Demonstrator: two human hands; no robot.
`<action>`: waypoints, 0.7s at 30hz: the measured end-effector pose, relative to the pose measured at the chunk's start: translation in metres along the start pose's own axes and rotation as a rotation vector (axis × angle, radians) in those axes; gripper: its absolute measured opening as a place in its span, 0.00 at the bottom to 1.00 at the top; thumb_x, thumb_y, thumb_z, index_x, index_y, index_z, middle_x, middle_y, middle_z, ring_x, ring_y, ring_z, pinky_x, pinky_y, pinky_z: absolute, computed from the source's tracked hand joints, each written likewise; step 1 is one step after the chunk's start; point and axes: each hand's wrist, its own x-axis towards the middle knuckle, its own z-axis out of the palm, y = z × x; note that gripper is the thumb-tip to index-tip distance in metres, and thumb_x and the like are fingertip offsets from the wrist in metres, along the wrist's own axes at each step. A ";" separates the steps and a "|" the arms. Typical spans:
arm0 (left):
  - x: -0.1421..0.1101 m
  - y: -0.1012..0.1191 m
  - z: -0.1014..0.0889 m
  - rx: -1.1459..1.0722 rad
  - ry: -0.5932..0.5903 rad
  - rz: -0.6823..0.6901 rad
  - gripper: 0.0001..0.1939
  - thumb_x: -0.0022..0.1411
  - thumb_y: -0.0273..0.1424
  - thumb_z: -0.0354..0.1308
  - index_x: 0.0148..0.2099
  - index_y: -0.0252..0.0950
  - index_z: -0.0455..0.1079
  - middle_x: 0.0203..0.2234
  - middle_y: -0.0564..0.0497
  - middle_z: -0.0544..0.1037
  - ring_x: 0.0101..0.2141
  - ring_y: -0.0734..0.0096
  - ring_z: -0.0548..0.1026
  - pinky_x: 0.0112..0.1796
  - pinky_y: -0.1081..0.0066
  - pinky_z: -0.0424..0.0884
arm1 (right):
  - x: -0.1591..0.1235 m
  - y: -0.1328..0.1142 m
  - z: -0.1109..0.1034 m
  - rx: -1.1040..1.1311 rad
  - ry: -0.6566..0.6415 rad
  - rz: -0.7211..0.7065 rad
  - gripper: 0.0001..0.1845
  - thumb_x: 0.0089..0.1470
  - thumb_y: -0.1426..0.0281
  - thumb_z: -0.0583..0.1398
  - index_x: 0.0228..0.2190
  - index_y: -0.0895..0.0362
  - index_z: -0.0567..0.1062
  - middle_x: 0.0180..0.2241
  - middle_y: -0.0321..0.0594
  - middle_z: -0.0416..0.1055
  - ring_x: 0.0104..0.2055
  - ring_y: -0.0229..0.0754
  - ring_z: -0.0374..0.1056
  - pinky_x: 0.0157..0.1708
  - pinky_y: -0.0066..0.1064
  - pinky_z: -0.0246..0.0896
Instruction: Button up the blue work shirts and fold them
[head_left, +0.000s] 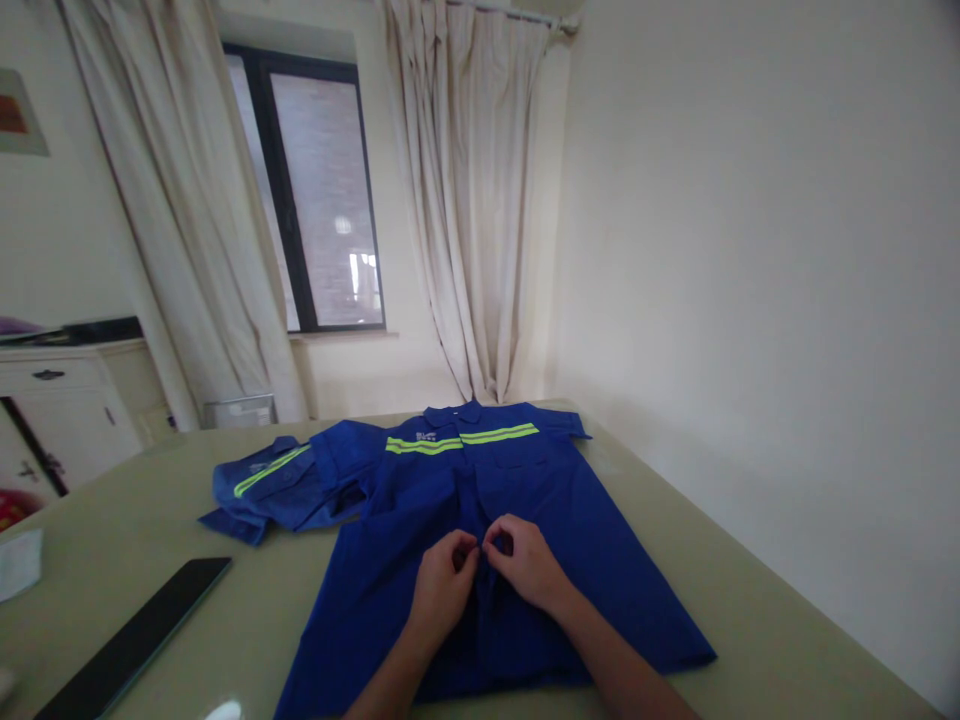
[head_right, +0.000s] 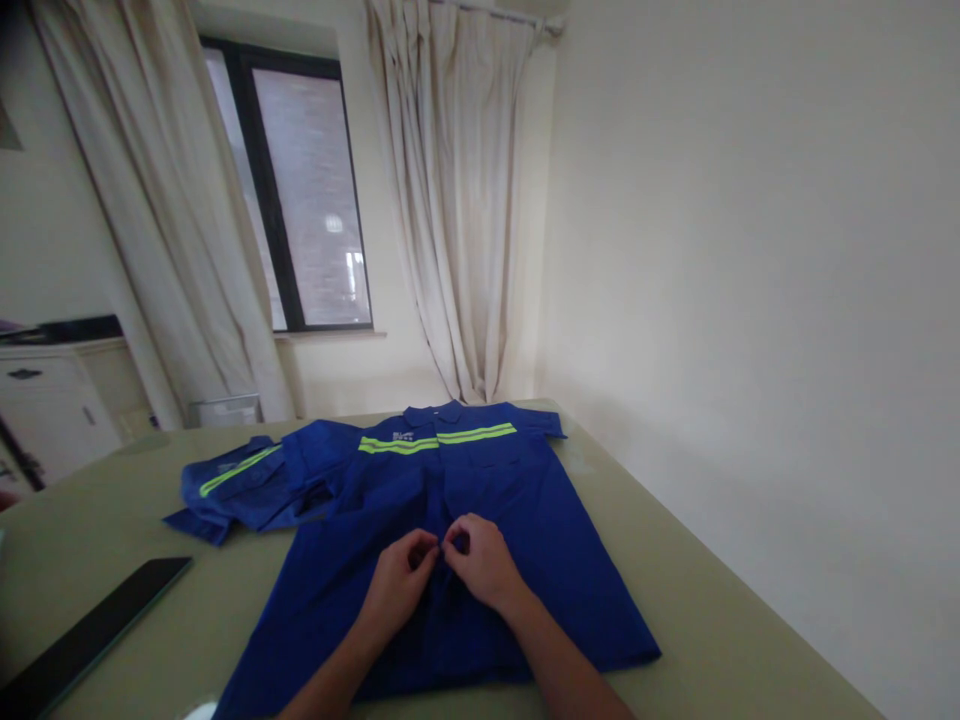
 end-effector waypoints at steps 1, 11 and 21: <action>0.000 0.001 -0.001 -0.012 0.006 -0.008 0.10 0.62 0.34 0.53 0.37 0.38 0.76 0.30 0.51 0.81 0.32 0.65 0.77 0.36 0.70 0.68 | 0.000 0.000 -0.001 -0.009 -0.006 0.003 0.04 0.52 0.73 0.62 0.31 0.54 0.78 0.29 0.35 0.74 0.31 0.39 0.68 0.33 0.27 0.58; -0.003 0.010 0.001 -0.003 0.097 -0.076 0.10 0.62 0.35 0.53 0.34 0.38 0.74 0.27 0.53 0.80 0.30 0.67 0.77 0.33 0.71 0.66 | -0.004 -0.010 0.002 -0.225 0.029 0.068 0.02 0.55 0.69 0.61 0.32 0.52 0.75 0.35 0.36 0.75 0.36 0.40 0.70 0.35 0.28 0.56; -0.003 0.003 -0.002 -0.123 0.053 0.036 0.14 0.67 0.37 0.50 0.42 0.39 0.75 0.33 0.50 0.81 0.35 0.64 0.78 0.38 0.68 0.70 | -0.002 -0.002 0.007 0.028 0.038 0.083 0.05 0.54 0.71 0.61 0.30 0.56 0.78 0.25 0.35 0.73 0.28 0.39 0.67 0.30 0.28 0.57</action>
